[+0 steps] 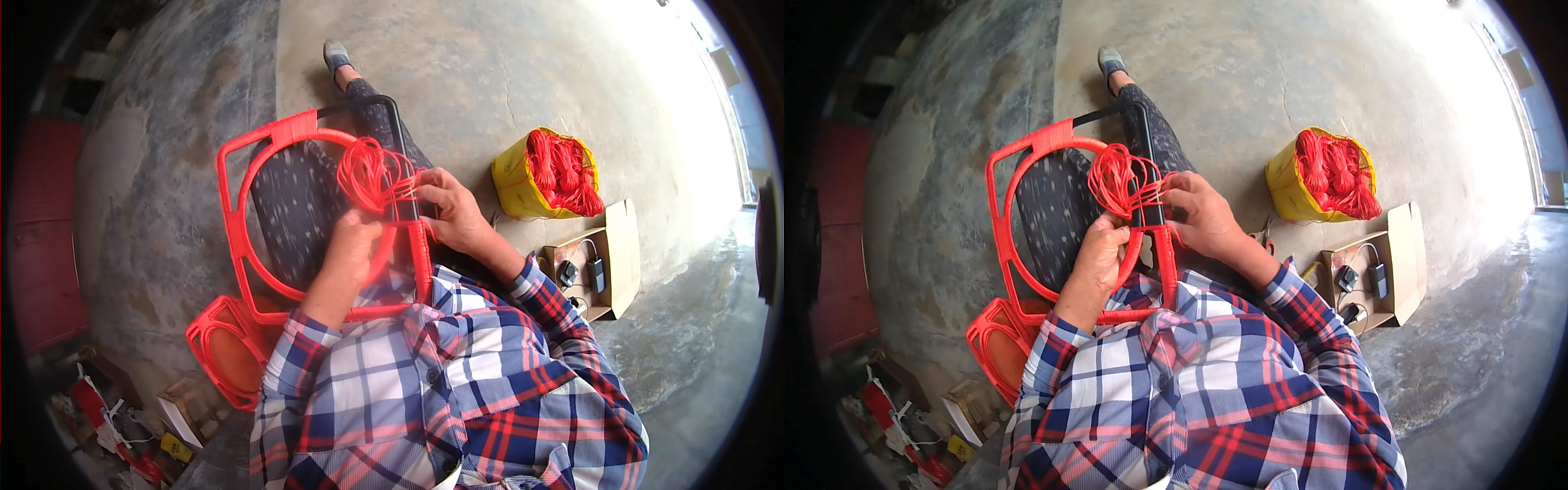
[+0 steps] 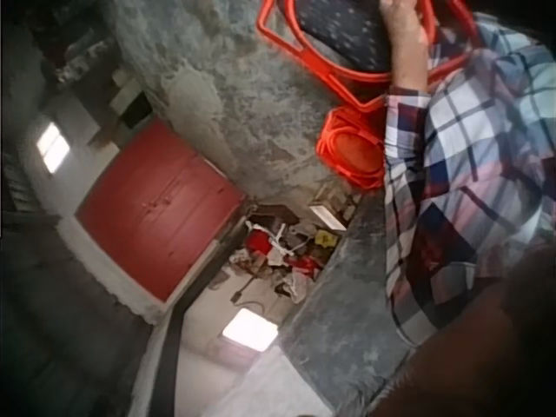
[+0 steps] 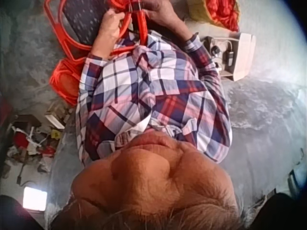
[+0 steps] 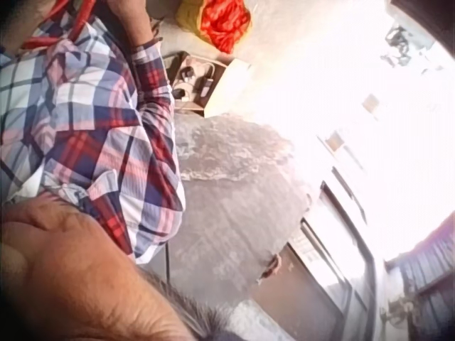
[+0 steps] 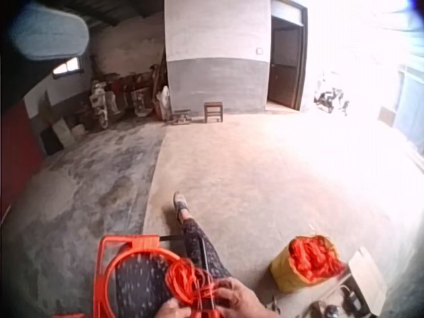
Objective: Wrapping a red plastic furniture frame with red synthetic cord.
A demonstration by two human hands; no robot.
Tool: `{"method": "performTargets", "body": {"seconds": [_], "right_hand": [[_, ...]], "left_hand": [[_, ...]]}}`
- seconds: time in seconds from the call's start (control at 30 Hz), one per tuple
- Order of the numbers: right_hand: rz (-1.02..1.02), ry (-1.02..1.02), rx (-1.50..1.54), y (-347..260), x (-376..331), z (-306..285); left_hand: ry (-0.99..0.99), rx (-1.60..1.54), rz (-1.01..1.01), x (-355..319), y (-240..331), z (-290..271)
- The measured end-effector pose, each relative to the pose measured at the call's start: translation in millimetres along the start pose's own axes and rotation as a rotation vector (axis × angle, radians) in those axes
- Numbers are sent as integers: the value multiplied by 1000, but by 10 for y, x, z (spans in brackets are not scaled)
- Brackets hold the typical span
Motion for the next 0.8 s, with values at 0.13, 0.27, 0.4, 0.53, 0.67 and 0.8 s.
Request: {"method": "performTargets", "body": {"seconds": [0.13, 0.27, 0.4, 0.53, 0.67, 0.8], "right_hand": [[121, 132, 23, -138, -29, -341], [-73, 150, -211, -349, -34, -258], [-114, -4, -80, -179, -17, -24], [91, -11, 348, -64, -102, -457], [128, 149, 1122, -99, -350, -1058], [135, 367, 1396, -66, -530, -1560]], "left_hand": [[-20, -23, -11, 9, -25, -65], [-19, 30, -48, -14, -1, 8], [-14, 67, -72, 1, -20, 19], [-6, 69, -49, -1, 1, -27], [-46, 41, -33, -70, 42, 35], [46, -33, 78, -130, 172, 207]]}}
Point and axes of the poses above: each hand's wrist, its own x-axis towards the middle knuckle, its own z-axis out of the palm, y = z × x, the point moved 6 cm from there along x, towards the middle knuckle, and after that the axes turned 1 degree about z, right-handed, at the moved point
